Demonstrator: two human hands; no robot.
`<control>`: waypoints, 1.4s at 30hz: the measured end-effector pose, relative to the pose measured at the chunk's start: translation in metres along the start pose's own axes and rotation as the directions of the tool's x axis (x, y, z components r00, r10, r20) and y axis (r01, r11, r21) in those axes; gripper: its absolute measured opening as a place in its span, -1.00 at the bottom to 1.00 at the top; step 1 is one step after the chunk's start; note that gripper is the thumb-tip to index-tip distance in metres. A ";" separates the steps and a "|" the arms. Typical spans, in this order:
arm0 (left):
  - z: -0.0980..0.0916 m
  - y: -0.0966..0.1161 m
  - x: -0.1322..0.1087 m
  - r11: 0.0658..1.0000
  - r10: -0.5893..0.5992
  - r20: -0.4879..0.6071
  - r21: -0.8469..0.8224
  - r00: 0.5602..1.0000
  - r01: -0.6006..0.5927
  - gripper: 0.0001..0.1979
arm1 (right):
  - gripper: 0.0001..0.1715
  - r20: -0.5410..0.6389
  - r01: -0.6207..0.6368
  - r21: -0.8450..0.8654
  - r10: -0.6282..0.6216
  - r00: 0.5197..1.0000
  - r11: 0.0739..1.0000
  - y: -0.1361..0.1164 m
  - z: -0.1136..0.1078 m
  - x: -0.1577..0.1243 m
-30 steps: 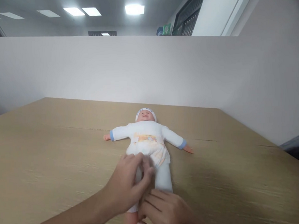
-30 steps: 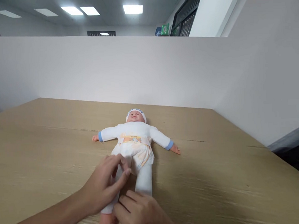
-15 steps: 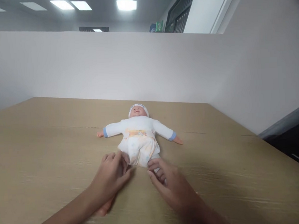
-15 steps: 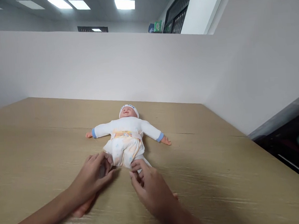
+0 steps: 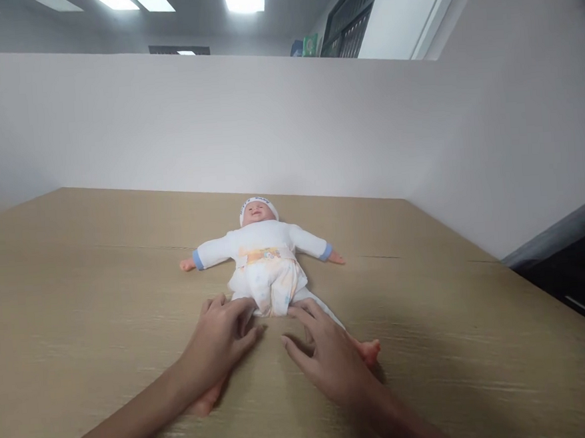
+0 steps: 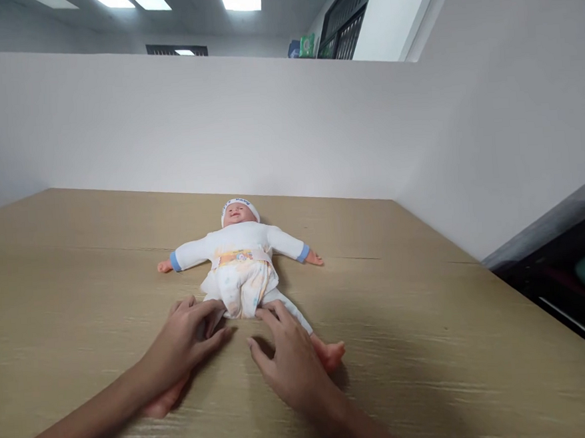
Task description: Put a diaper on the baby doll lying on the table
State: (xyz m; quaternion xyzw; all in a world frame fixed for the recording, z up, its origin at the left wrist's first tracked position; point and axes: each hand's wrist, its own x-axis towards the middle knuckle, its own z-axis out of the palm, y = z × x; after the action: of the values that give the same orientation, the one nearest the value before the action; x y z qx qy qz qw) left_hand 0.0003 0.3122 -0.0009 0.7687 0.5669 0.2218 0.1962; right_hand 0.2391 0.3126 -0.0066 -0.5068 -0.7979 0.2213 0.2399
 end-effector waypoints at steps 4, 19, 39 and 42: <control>0.000 -0.001 0.001 0.998 0.004 -0.025 -0.055 1.000 -0.005 -0.88 | -0.69 -0.057 0.068 0.036 -0.066 0.996 0.997 0.003 -0.001 0.002; 0.001 -0.011 -0.005 0.972 -0.015 -0.059 -0.233 0.998 0.001 -0.68 | -0.60 0.099 -0.099 0.125 0.087 0.991 0.987 -0.002 -0.003 0.001; 0.008 -0.020 0.006 0.922 -0.143 -0.114 -0.377 0.983 0.090 -0.66 | -0.48 0.131 -0.200 0.286 0.169 0.977 0.937 -0.006 -0.010 0.012; 0.007 -0.019 0.008 0.922 -0.151 -0.082 -0.371 0.985 0.110 -0.63 | -0.62 0.101 -0.162 0.171 0.147 0.984 0.972 -0.013 -0.010 0.013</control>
State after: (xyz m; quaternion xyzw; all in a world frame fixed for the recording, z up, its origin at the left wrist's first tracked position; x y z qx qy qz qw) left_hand -0.0086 0.3245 -0.0160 0.6661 0.5755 0.3515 0.3187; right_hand 0.2309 0.3199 0.0111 -0.5336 -0.7426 0.3322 0.2312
